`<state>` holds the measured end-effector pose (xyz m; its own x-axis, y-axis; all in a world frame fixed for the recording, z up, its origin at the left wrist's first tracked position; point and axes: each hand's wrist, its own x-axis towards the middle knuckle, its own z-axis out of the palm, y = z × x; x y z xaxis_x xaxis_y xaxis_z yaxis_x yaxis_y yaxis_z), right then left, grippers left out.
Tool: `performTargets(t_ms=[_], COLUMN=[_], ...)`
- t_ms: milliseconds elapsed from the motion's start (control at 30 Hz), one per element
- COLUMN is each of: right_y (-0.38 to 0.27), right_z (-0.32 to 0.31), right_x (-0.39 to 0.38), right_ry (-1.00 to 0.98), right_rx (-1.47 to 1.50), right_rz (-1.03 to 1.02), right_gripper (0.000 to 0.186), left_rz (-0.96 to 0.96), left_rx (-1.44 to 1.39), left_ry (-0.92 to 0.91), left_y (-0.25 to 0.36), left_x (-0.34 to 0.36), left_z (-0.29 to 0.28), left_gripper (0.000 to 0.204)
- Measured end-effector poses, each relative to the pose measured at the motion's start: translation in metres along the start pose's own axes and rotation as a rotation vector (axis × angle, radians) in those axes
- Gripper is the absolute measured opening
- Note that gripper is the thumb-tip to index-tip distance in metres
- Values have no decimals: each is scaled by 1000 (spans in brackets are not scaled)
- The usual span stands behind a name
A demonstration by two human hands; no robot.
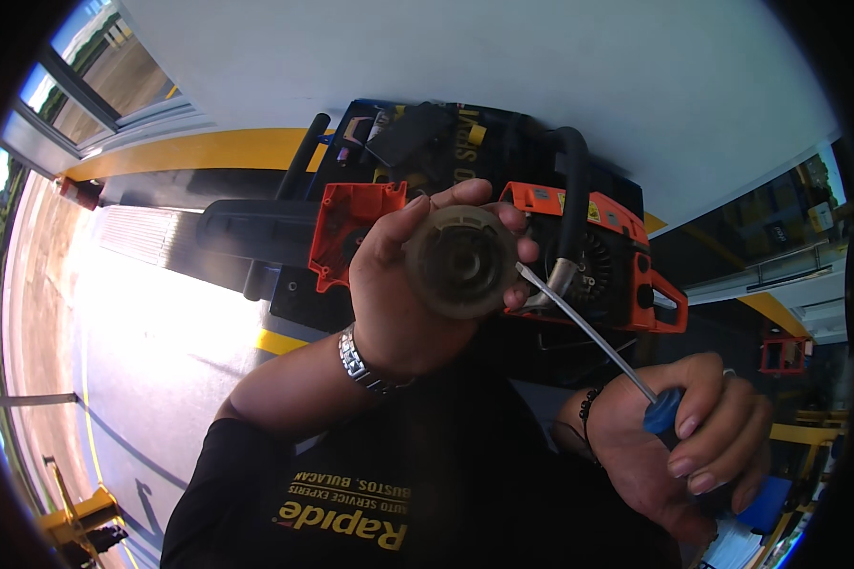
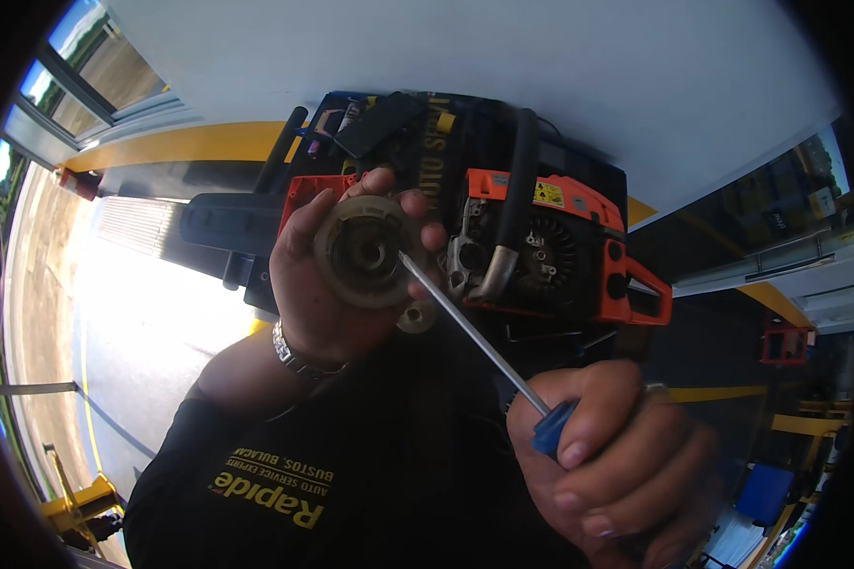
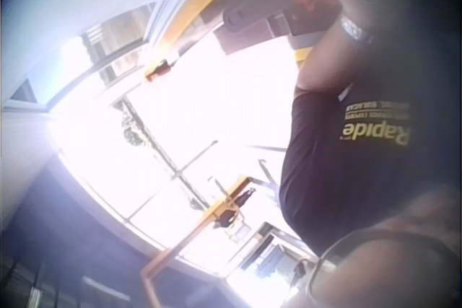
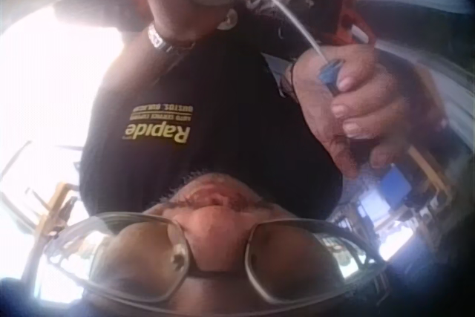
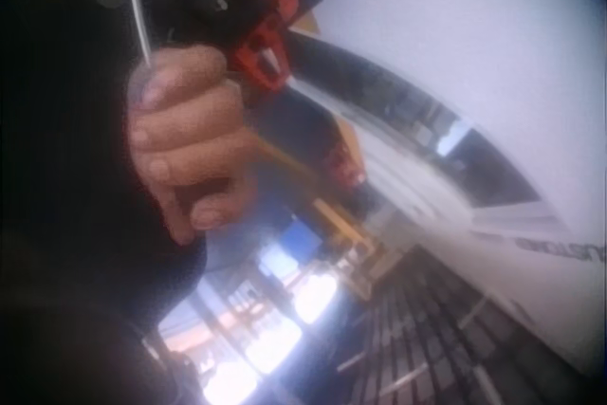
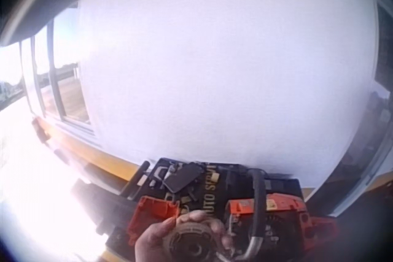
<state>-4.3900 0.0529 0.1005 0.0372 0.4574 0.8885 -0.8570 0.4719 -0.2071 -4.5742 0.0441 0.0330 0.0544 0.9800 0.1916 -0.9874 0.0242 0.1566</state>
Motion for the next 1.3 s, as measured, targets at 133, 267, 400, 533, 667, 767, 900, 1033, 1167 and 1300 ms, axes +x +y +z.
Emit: performTargets(t_ms=[133,267,400,533,667,767,900,1033,1167,1300], right_y=[3,-9,-20,-30,-31,-19,-5,8,17,35], right_z=[-8,-22,-32,-42,-25,3,25,45,65,84], right_x=[2,-8,-25,-57,-88,-102,-114,-126,-127,-114], right_ry=[236,275,323,443,561,685,789,756,580,644], right_rx=[91,38,-82,-564,-804,-639,-406,-444,-300,-279], right_rz=[6,139,119,139,511,696,774,865,926,986], right_gripper=[40,43,48,51,49,46,46,44,48,51], left_rz=[-21,-37,-59,-97,-153,-134,-185,-167,-220,-250], left_rx=[-62,-98,-73,-45,29,185,145,198,236,313], left_ry=[-53,-93,-102,-76,-1,62,-118,-112,-194,-319], left_y=[2,3,6,20,41,53,71,83,93,95], left_x=[-5,-6,1,10,19,24,28,28,30,31], left_z=[4,10,9,7,0,5,-7,-7,-10,-14], left_gripper=[54,56,53,50,53,55,54,53,55,54])
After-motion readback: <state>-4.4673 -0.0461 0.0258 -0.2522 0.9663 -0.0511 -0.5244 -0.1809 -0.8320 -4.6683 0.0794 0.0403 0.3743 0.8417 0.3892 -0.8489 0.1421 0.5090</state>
